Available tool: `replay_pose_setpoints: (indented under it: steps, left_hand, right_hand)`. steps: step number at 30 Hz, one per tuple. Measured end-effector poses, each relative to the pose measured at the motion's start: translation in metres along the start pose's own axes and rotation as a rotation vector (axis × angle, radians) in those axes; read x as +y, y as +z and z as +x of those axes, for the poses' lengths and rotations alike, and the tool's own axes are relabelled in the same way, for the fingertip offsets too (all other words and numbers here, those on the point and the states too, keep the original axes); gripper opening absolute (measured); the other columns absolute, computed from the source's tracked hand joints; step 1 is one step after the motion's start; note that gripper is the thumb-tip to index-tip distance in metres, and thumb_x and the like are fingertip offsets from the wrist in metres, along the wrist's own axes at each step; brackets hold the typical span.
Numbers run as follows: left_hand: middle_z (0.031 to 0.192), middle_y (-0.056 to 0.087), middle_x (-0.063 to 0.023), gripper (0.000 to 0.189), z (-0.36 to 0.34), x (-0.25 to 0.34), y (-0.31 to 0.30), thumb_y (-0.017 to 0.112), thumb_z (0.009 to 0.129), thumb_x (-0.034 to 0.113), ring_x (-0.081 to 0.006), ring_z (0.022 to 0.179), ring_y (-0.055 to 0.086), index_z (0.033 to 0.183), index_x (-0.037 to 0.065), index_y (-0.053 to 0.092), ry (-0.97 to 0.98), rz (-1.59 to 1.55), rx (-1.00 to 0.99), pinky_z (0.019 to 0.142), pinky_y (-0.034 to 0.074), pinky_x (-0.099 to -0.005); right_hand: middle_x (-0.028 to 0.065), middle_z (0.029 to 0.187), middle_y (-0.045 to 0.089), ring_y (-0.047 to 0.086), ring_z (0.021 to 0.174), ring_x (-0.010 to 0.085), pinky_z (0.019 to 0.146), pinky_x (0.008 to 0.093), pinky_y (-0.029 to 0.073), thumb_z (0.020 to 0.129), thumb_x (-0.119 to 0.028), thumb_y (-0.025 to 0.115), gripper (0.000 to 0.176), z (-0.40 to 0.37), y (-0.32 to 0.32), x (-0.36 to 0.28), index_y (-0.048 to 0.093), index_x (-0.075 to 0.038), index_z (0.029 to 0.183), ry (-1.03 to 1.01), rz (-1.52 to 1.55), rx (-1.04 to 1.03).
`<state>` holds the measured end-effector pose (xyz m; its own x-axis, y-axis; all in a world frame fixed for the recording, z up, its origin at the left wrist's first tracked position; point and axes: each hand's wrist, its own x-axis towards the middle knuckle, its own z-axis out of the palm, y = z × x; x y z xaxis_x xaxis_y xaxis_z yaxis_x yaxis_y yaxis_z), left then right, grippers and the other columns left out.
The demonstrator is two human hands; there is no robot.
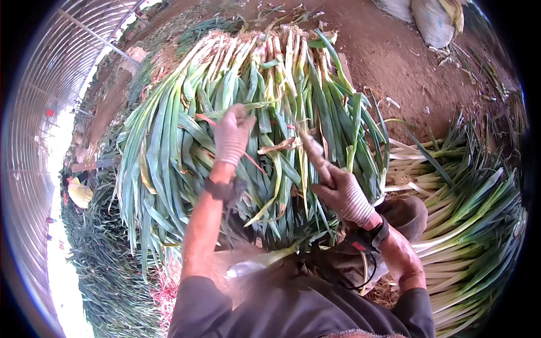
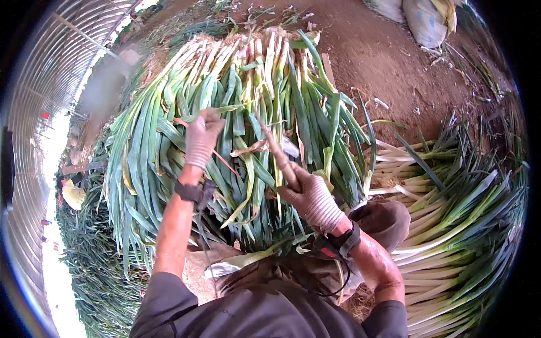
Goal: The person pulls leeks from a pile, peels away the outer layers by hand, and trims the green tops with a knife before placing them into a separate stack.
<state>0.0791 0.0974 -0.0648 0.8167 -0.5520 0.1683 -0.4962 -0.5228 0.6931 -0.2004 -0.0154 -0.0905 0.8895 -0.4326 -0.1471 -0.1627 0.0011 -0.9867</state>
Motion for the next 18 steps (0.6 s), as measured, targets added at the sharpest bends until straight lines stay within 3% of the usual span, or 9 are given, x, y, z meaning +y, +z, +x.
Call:
replay_pose_setpoints:
  steps: [2, 3, 4, 6, 10, 12, 14, 16, 18]
  left_hand:
    - [0.111, 0.07, -0.0166, 0.044, 0.034, -0.017, -0.016, 0.076, 0.086, 0.027, -0.0257, 0.102, 0.069, 0.122, 0.004, 0.064, 0.165, 0.419, 0.099, 0.093, 0.053, -0.0371]
    - [0.114, 0.07, -0.0165, 0.047, 0.047, -0.02, -0.022, 0.075, 0.085, 0.031, -0.028, 0.105, 0.068, 0.122, 0.005, 0.064, 0.133, 0.606, 0.076, 0.094, 0.052, -0.039]
    - [0.117, 0.069, -0.0165, 0.049, 0.058, -0.017, -0.027, 0.075, 0.084, 0.035, -0.0303, 0.108, 0.067, 0.121, 0.005, 0.064, 0.099, 0.792, 0.052, 0.096, 0.052, -0.0409]
    - [0.12, 0.068, -0.0159, 0.053, 0.086, -0.026, -0.027, 0.075, 0.083, 0.041, -0.0313, 0.111, 0.065, 0.122, 0.006, 0.064, 0.077, 0.975, -0.022, 0.097, 0.051, -0.0431]
    - [0.124, 0.067, -0.0174, 0.066, 0.13, -0.032, -0.003, 0.077, 0.079, 0.051, -0.0301, 0.117, 0.062, 0.124, 0.007, 0.063, -0.034, 1.282, -0.18, 0.097, 0.05, -0.0434]
    - [0.119, 0.069, -0.0195, 0.085, 0.147, -0.055, 0.028, 0.077, 0.077, 0.05, -0.0297, 0.113, 0.066, 0.141, 0.002, 0.05, -0.026, 1.454, -0.111, 0.094, 0.052, -0.0409]
    - [0.131, 0.066, -0.0151, 0.073, 0.167, -0.055, 0.022, 0.071, 0.085, 0.037, -0.0282, 0.118, 0.066, 0.145, 0.004, 0.045, -0.28, 1.216, -0.218, 0.095, 0.053, -0.0449]
    - [0.127, 0.068, -0.0162, 0.086, 0.175, -0.054, 0.016, 0.079, 0.078, 0.036, -0.0303, 0.113, 0.069, 0.147, 0.002, 0.042, -0.354, 1.102, -0.271, 0.093, 0.055, -0.0445]
    - [0.125, 0.069, -0.0151, 0.075, 0.177, -0.049, 0.011, 0.086, 0.068, 0.035, -0.0285, 0.111, 0.069, 0.133, 0.004, 0.061, -0.374, 1.084, -0.334, 0.091, 0.056, -0.0409]
  right_hand:
    - [0.0006, 0.086, 0.062, 0.053, 0.079, 0.007, 0.074, 0.0242, 0.049, 0.088, -0.009, 0.072, 0.042, 0.008, 0.001, -0.019, 0.058, 0.005, 0.125, 0.054, -0.024, -0.102]
    - [0.0016, 0.085, 0.063, 0.056, 0.08, 0.0064, 0.075, 0.0241, 0.05, 0.089, -0.01, 0.072, 0.04, 0.014, 0.006, -0.022, 0.059, 0.006, 0.123, 0.091, 0.198, -0.109]
    - [0.0015, 0.081, 0.061, 0.059, 0.081, 0.0061, 0.074, 0.0252, 0.052, 0.09, -0.01, 0.07, 0.036, 0.023, 0.003, -0.022, 0.059, 0.005, 0.12, 0.141, 0.124, -0.137]
    - [0.001, 0.079, 0.058, 0.056, 0.076, 0.0061, 0.07, 0.0262, 0.052, 0.09, -0.011, 0.069, 0.033, 0.039, 0.005, -0.01, 0.06, 0.006, 0.117, 0.092, -0.085, -0.12]
    - [-0.0001, 0.08, 0.054, 0.046, 0.071, 0.0082, 0.062, 0.0272, 0.047, 0.089, -0.012, 0.071, 0.036, 0.05, 0.024, 0.025, 0.058, 0.005, 0.118, -0.032, 0.047, -0.091]
    - [0.0003, 0.079, 0.051, 0.045, 0.071, 0.0087, 0.064, 0.0269, 0.047, 0.088, -0.013, 0.072, 0.04, 0.051, 0.023, 0.02, 0.058, 0.005, 0.121, 0.144, 0.224, -0.086]
    - [0.0006, 0.079, 0.051, 0.044, 0.072, 0.009, 0.066, 0.0271, 0.047, 0.087, -0.013, 0.072, 0.043, 0.056, 0.019, 0.04, 0.058, 0.005, 0.123, 0.126, 0.131, -0.066]
    - [0.0007, 0.079, 0.05, 0.044, 0.073, 0.0093, 0.067, 0.0275, 0.047, 0.087, -0.014, 0.073, 0.045, 0.058, 0.012, 0.046, 0.058, 0.005, 0.125, 0.105, 0.081, -0.044]
    - [0.0006, 0.079, 0.05, 0.044, 0.074, 0.0095, 0.068, 0.028, 0.047, 0.086, -0.014, 0.073, 0.046, 0.055, 0.007, 0.04, 0.058, 0.006, 0.125, 0.082, 0.078, -0.045]
